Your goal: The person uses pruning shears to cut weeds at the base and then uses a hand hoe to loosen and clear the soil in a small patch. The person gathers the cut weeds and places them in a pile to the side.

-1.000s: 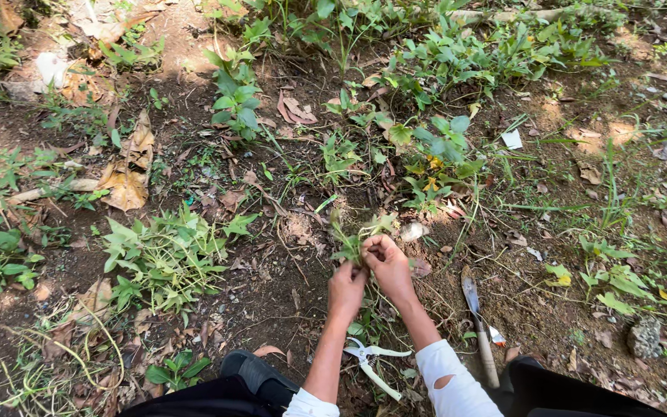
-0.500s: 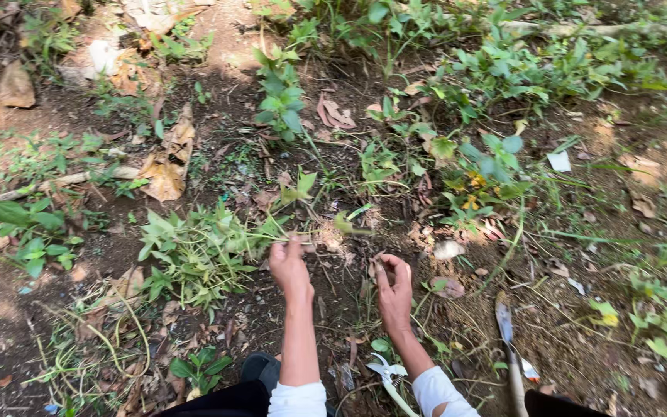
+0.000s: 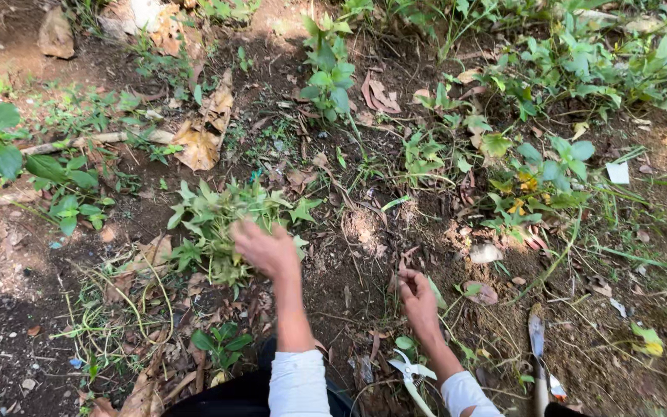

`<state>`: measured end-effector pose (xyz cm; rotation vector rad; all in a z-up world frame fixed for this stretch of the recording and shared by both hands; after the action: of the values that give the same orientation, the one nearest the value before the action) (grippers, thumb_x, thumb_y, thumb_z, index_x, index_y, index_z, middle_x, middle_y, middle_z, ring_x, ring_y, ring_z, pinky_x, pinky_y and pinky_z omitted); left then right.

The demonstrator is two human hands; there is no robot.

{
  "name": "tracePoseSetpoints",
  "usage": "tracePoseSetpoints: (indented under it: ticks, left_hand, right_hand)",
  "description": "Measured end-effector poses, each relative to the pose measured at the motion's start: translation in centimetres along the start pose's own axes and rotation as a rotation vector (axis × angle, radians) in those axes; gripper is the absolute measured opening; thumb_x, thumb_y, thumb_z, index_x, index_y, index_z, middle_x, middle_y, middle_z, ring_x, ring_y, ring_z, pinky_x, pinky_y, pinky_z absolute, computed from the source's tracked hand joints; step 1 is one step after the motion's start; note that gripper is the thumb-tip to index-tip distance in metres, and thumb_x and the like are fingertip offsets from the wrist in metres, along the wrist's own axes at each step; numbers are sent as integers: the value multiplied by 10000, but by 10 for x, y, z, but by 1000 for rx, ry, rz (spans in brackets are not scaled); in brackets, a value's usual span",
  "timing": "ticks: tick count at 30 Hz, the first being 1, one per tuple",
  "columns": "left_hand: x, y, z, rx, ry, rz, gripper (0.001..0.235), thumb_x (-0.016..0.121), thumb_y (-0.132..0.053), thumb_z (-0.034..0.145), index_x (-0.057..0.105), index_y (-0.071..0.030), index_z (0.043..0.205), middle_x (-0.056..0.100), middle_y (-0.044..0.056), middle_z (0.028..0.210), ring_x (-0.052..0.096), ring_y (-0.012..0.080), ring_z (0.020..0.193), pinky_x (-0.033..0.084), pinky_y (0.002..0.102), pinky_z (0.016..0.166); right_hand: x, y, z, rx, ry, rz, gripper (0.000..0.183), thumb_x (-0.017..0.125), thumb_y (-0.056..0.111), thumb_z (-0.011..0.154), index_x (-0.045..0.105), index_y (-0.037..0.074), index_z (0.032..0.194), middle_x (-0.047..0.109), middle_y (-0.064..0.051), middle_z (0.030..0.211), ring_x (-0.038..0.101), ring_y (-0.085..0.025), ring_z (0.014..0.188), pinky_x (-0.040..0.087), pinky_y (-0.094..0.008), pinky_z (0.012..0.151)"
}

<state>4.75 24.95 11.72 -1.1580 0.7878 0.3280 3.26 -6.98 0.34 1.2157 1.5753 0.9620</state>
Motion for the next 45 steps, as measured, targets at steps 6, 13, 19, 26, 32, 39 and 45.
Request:
tracePoseSetpoints:
  ticks: [6,13,19,26,32,39,45]
  left_hand:
    - [52,-32,-115,470,488,-25,432,696,-213,907,605,-80,1308,522,143,1392,479,357,1290,457,537,1028]
    - [40,-13,-234,343,1226,153,746,768,-372,866,396,-398,1513,41,15,1712,37,449,1553,170,788,1139]
    - [62,30,-283,383,1401,313,863,761,-233,834,341,-424,1563,35,-3,1713,63,408,1568,252,704,1184]
    - [99,97,-306,626,1363,444,472,605,-173,949,638,-284,1406,252,-32,1703,172,289,1579,257,526,1256]
    - [96,93,-332,714,1563,641,570,720,-362,950,531,-100,1420,331,112,1591,271,325,1488,300,432,1214]
    - [50,65,-342,753,2060,963,479,737,-386,877,725,-14,1178,700,173,1239,661,281,1032,521,408,882]
    - [25,-3,-305,248,1788,692,485,764,-263,897,612,-96,1326,541,147,1428,636,224,1119,522,400,972]
  right_hand:
    - [-50,-38,-16,98,272,-510,243,652,188,943,732,61,1134,755,-139,932,699,-185,791,554,-305,721]
    - [-34,-46,-101,159,761,-1490,651,746,442,914,542,43,1386,587,-169,1356,643,-275,1185,531,-375,951]
    - [-42,-83,-128,185,624,-1461,595,573,152,1002,365,103,1557,458,-170,1475,668,-312,1167,552,-427,940]
    - [-138,4,-94,317,642,-998,510,605,495,972,621,269,1429,650,-100,1367,645,-248,1203,482,-419,1093]
    - [-233,28,-79,108,297,-381,667,851,269,752,603,190,1367,757,-19,1047,718,-170,908,547,-354,859]
    - [-268,17,-63,228,134,428,362,679,55,981,604,-88,1305,549,18,633,385,-75,481,325,-235,432]
    - [-268,69,-70,230,13,526,644,659,60,912,434,117,1512,468,41,547,349,-62,409,277,-224,354]
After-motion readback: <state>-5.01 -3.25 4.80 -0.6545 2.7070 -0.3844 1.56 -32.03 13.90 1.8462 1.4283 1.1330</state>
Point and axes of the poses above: each hand's wrist, its own z-axis towards the middle knuckle, its own x-axis out of the palm, y = z × x, the point moved 1 cm from there along z, towards the middle knuckle
